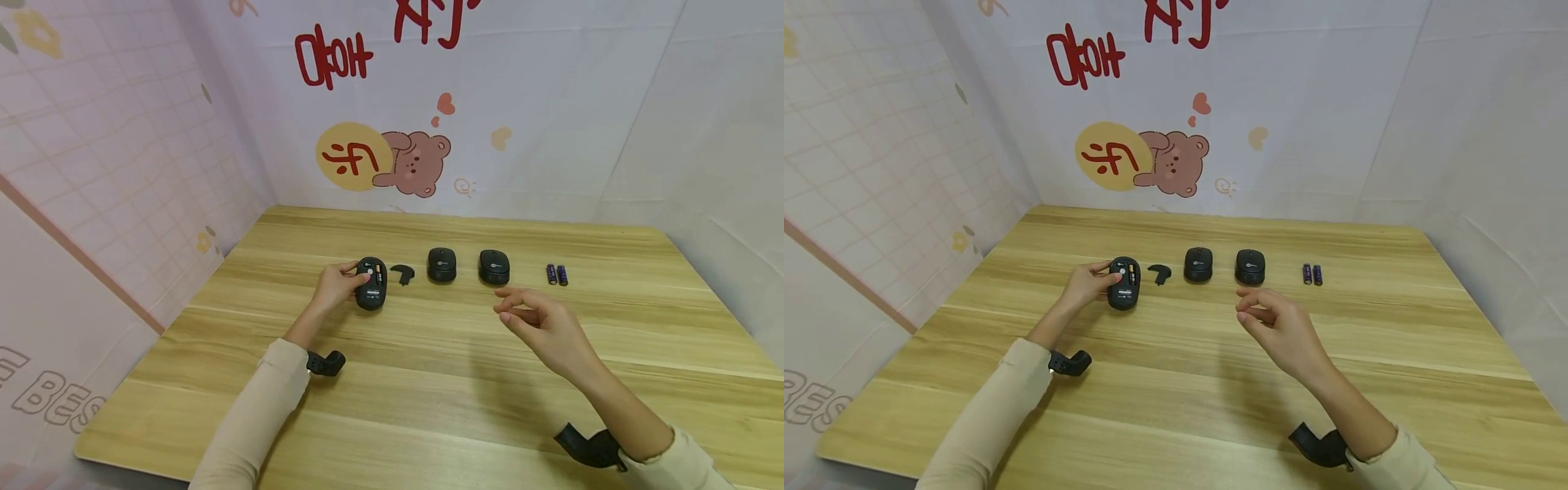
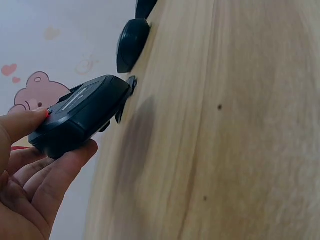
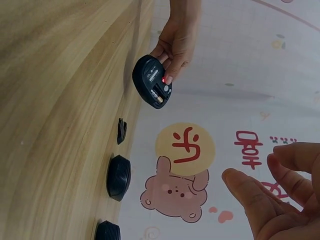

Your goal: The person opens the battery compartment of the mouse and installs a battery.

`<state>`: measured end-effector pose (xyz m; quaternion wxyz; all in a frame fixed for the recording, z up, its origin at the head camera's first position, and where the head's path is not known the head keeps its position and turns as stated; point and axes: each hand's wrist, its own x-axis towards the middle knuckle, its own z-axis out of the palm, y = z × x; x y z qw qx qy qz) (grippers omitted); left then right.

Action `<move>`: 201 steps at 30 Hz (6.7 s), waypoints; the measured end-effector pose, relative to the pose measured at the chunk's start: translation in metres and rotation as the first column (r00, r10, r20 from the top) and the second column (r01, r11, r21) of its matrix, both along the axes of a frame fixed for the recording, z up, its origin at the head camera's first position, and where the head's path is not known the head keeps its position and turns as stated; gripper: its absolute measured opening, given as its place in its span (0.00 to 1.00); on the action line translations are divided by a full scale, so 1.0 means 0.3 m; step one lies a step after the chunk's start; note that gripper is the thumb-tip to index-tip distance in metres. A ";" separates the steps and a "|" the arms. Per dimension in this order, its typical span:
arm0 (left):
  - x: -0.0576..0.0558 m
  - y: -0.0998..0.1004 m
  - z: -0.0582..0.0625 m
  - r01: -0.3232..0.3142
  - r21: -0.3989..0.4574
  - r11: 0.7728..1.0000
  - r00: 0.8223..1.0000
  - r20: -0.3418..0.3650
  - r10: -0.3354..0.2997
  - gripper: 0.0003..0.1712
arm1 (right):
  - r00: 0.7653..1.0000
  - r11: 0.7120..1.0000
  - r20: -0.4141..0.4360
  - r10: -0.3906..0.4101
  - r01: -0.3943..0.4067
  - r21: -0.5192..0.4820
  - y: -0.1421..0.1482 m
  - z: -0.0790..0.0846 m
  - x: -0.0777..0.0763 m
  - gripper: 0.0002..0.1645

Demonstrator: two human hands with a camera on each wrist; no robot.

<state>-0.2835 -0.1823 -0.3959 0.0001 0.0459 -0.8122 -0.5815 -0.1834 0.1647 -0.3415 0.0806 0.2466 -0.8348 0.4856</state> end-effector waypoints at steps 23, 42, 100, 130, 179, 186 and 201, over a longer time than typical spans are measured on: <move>-0.131 -0.017 -0.028 -0.117 -0.169 0.979 0.992 0.020 0.122 0.27 | 1.000 1.000 0.030 -0.008 0.008 0.006 0.006 -0.019 0.009 0.03; -0.169 -0.037 -0.052 -0.166 -0.339 0.926 0.986 -0.061 0.154 0.18 | 0.999 1.000 0.036 -0.008 0.008 0.017 0.002 -0.020 0.002 0.04; -0.098 0.090 -0.003 -0.187 -0.308 0.933 0.958 -0.267 0.104 0.25 | 0.997 0.998 0.082 -0.015 0.009 0.070 -0.050 -0.036 -0.080 0.13; -0.129 0.349 -0.032 0.103 -0.442 0.891 0.977 -0.124 -0.174 0.37 | 0.994 0.964 0.106 -0.019 -0.009 0.265 -0.158 -0.096 -0.312 0.21; -0.201 0.422 -0.078 0.297 -0.676 0.674 0.940 0.081 -0.332 0.35 | 0.952 0.893 0.246 -0.179 0.053 0.446 -0.246 -0.226 -0.530 0.37; -0.187 0.414 -0.058 0.275 -0.659 0.700 0.952 0.086 -0.294 0.35 | 0.942 0.903 0.270 -0.202 0.072 0.424 -0.237 -0.218 -0.521 0.37; -0.166 0.428 -0.024 0.093 -0.640 0.763 0.978 -0.085 -0.190 0.32 | 0.958 0.939 0.210 -0.195 0.121 0.322 -0.224 -0.202 -0.508 0.36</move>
